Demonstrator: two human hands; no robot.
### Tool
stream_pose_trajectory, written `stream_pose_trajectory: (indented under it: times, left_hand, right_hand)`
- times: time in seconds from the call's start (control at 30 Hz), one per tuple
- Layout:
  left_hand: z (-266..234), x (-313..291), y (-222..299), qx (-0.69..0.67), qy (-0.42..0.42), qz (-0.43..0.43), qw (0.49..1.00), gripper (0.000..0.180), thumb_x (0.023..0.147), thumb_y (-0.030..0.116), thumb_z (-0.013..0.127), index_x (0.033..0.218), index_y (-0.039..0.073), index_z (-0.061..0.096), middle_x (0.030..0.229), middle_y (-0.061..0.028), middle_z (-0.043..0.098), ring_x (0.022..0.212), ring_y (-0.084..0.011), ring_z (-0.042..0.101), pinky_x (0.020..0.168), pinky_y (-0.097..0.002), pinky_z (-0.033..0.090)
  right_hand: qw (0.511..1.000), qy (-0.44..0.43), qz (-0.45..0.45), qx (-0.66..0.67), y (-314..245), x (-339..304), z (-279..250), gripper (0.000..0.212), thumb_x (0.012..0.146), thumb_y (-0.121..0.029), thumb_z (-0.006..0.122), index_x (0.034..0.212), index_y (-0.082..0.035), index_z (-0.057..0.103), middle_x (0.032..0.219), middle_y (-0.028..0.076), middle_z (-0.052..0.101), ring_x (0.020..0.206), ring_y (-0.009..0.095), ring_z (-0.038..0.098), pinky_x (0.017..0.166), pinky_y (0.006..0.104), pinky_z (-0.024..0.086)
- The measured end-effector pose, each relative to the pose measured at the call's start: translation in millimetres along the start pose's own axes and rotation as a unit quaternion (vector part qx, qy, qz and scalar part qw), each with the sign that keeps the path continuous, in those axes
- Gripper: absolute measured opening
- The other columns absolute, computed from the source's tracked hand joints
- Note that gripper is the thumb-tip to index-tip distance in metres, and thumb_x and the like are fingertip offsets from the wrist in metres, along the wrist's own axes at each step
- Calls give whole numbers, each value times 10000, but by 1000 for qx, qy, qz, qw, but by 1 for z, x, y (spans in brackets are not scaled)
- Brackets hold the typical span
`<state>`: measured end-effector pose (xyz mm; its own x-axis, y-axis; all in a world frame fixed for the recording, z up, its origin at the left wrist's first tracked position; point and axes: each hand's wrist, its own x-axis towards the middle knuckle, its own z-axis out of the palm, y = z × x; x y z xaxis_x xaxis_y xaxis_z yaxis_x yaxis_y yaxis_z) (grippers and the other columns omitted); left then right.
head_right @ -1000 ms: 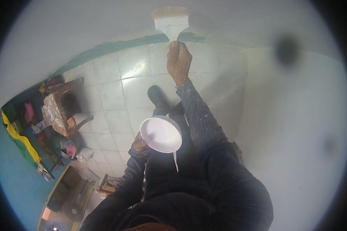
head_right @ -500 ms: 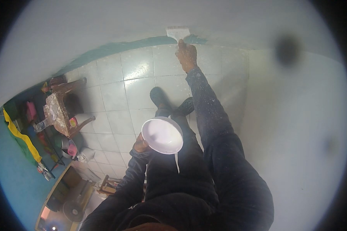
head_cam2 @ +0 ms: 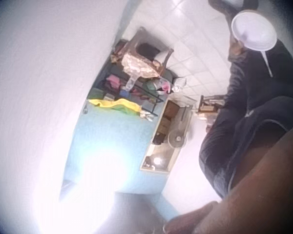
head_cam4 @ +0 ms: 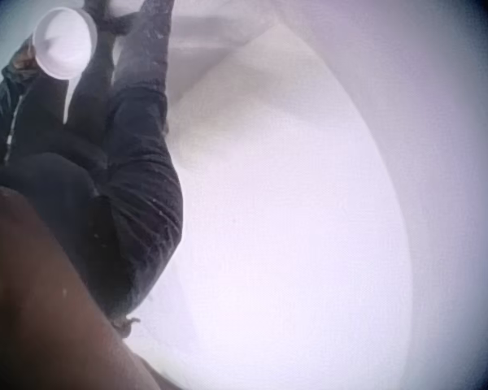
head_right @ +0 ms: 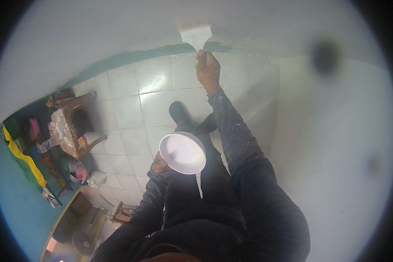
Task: The person paints the upper wall and ceiling area with white paint using a brush. They repeatedly dip the brush into a small white container and apply paint along the wall-ceiling junction, then continue painting the ceiling surface.
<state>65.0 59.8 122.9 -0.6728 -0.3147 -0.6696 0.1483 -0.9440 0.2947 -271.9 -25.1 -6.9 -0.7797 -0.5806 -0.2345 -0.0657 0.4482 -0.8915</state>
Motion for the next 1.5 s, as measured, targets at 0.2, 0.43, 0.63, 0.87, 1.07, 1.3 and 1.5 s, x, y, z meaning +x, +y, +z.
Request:
stream_pose_trajectory:
  times: [0.2,0.43,0.63,0.87,1.07,1.3,1.5]
  left_hand:
    - [-12,-3,-1,61,8,-19,998,921,787,406,806,1440,-45,339,1273,-183,577,1120,-293,619,923,-407,542]
    - [-21,-9,-7,41,18,-32,998,928,758,395,829,1414,-66,362,1265,-211,581,1109,-315,628,921,-435,546]
    - [-29,-9,-11,15,15,-38,999,934,753,342,837,1432,-59,338,1293,-208,559,1141,-317,609,948,-444,532]
    - [-15,-8,3,29,-7,-70,997,962,735,358,849,1448,-31,333,1325,-183,537,1173,-309,585,962,-432,519]
    - [-18,-10,10,68,-10,-99,993,970,724,395,853,1437,-29,352,1307,-172,550,1172,-297,584,962,-417,515]
    - [-31,-18,12,99,-8,-105,989,966,715,400,864,1422,-32,366,1288,-175,558,1148,-296,598,950,-424,524]
    - [-28,-17,8,75,-5,-90,993,933,737,386,851,1418,-32,370,1281,-181,560,1137,-300,602,948,-424,522]
  right_hand:
    - [995,-68,-12,-76,88,14,16,784,969,-700,348,836,26,611,642,53,512,544,149,471,515,332,403]
    - [990,-29,116,79,11,-12,-34,407,1015,-388,512,894,-6,585,608,41,491,534,170,528,507,342,444]
    - [977,6,123,177,-17,-42,-42,583,1028,-522,413,881,6,611,635,27,477,556,117,489,524,293,421]
    - [988,-46,141,-35,88,-22,-31,621,987,-578,493,792,5,577,634,27,529,540,115,432,512,301,390]
    - [977,3,204,66,60,-28,-63,647,985,-584,488,911,40,645,670,49,555,550,124,470,523,289,425]
    - [996,70,0,52,-29,-92,-98,509,1022,-473,481,888,3,603,673,-1,476,606,105,480,524,263,406]
    - [975,44,106,192,20,-76,-70,508,1004,-503,502,933,-8,593,706,7,476,604,99,454,552,262,411]
